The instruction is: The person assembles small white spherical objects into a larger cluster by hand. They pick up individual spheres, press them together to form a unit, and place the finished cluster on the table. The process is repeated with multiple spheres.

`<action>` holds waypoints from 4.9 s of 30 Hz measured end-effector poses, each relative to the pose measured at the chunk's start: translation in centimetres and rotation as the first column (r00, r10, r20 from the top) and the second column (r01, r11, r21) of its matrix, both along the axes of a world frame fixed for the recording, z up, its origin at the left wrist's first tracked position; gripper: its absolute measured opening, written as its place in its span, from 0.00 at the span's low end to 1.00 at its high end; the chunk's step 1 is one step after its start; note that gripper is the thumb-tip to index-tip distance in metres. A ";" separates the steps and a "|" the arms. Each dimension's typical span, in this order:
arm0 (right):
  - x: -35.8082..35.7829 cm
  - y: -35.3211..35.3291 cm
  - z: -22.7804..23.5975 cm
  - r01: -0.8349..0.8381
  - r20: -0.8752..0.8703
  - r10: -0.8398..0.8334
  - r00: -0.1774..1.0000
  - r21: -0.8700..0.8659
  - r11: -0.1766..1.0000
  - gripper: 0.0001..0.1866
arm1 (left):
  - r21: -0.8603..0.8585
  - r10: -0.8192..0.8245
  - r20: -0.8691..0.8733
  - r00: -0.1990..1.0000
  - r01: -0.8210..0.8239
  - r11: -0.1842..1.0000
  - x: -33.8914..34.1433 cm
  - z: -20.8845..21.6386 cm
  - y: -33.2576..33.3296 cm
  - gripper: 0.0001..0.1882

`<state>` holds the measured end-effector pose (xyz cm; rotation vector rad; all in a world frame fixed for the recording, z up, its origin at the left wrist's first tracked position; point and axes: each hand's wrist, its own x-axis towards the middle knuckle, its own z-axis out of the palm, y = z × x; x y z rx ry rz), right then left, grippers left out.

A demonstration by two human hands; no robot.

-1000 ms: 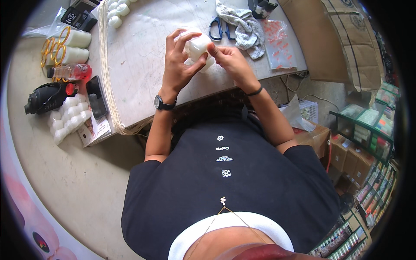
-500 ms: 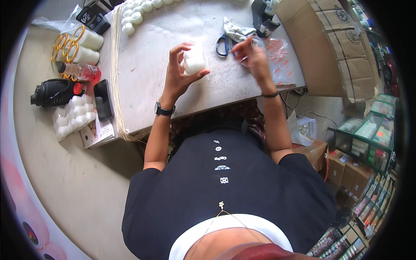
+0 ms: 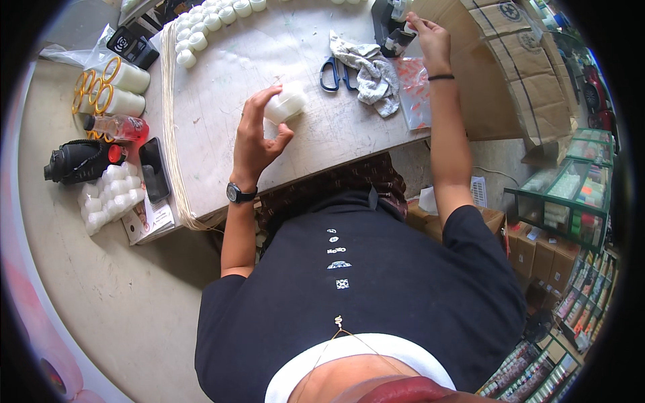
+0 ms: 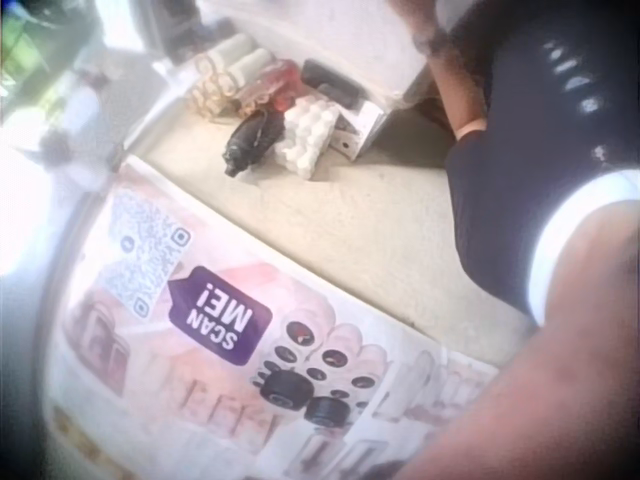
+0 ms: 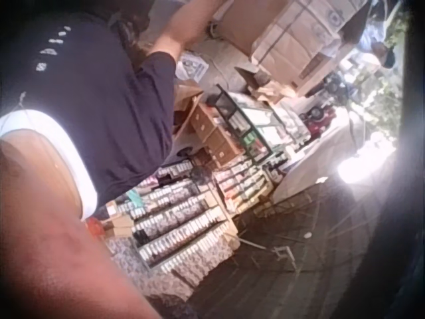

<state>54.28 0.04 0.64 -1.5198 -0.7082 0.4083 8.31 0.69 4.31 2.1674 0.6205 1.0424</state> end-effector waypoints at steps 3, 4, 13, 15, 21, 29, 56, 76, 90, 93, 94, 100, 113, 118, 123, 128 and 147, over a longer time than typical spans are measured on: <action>-7.9 -3.4 3.9 0.144 0.150 -0.125 0.981 -0.121 0.982 0.15 | 0.155 0.099 -0.111 0.989 -0.081 0.985 0.0 0.3 -0.1 0.32; -10.3 -4.4 4.5 0.162 0.125 -0.148 0.981 -0.105 0.981 0.16 | 0.220 0.160 -0.155 0.975 -0.124 0.968 0.4 0.4 -0.4 0.32; -10.9 -7.3 2.8 0.568 0.840 0.052 0.540 -0.409 0.714 0.19 | 0.228 0.170 -0.110 0.979 -0.141 0.963 1.1 -1.2 0.2 0.29; -14.3 -7.3 5.3 0.334 0.659 0.132 0.741 -0.532 0.778 0.19 | 0.223 0.163 -0.059 0.985 -0.146 0.964 1.6 -0.9 0.1 0.32; -21.4 -6.1 8.4 -0.685 0.007 0.693 0.721 -0.146 0.714 0.16 | 0.325 0.269 -0.050 0.962 -0.239 0.915 2.4 -2.2 0.6 0.35; -24.2 -4.0 9.0 -0.629 0.196 0.696 0.691 -0.312 0.712 0.20 | 0.262 0.064 0.172 0.983 -0.109 0.959 3.2 -3.4 1.5 0.35; -25.6 -4.3 9.2 -0.542 0.040 0.604 0.796 -0.397 0.741 0.20 | 0.256 0.015 0.190 0.982 -0.064 0.965 2.8 -4.3 2.3 0.38; -24.1 -4.9 5.3 -0.569 0.005 0.632 0.775 -0.430 0.701 0.22 | 0.260 0.108 0.061 0.992 -0.121 0.958 2.5 -3.0 2.2 0.26; -24.4 -4.3 -1.7 -0.292 0.328 0.469 0.820 -0.466 0.836 0.33 | 0.242 0.245 0.135 0.960 -0.272 0.931 4.5 -3.3 1.3 0.27; -22.2 -4.5 -0.5 -0.584 -0.239 0.534 0.811 -0.267 0.767 0.28 | 0.231 0.282 0.132 0.950 -0.306 0.923 5.0 -3.1 0.9 0.23; -21.5 -5.1 0.9 -0.553 -0.252 0.502 0.827 -0.207 0.807 0.28 | 0.245 0.297 0.125 0.947 -0.319 0.915 5.1 -3.4 0.8 0.22; -12.8 -7.2 5.8 0.006 0.055 0.002 0.998 -0.131 0.991 0.28 | 0.236 0.309 0.143 0.940 -0.336 0.912 6.2 -3.6 0.3 0.23; -0.3 0.4 1.1 -0.102 -0.217 0.073 0.974 -0.127 0.987 0.14 | 0.212 0.240 0.091 0.967 -0.254 0.944 5.6 -3.2 0.0 0.26; -5.9 -2.0 3.8 0.100 0.187 -0.083 0.979 -0.083 0.992 0.15 | 0.170 0.182 0.084 0.980 -0.194 0.966 4.5 -3.4 0.6 0.24; -10.3 -5.2 1.2 0.270 0.376 -0.152 0.914 -0.284 0.920 0.17 | 0.159 0.151 0.101 0.983 -0.166 0.973 4.2 -3.7 0.6 0.25; -7.2 -7.1 0.3 0.579 0.897 0.033 0.441 -0.313 0.753 0.16 | 0.134 0.107 0.124 0.986 -0.124 0.983 4.3 -3.2 0.8 0.22; -23.6 -5.1 5.7 -0.550 0.337 0.649 0.682 -0.348 0.759 0.19 | -0.117 0.164 0.172 0.971 -0.145 0.982 4.1 -2.6 0.5 0.21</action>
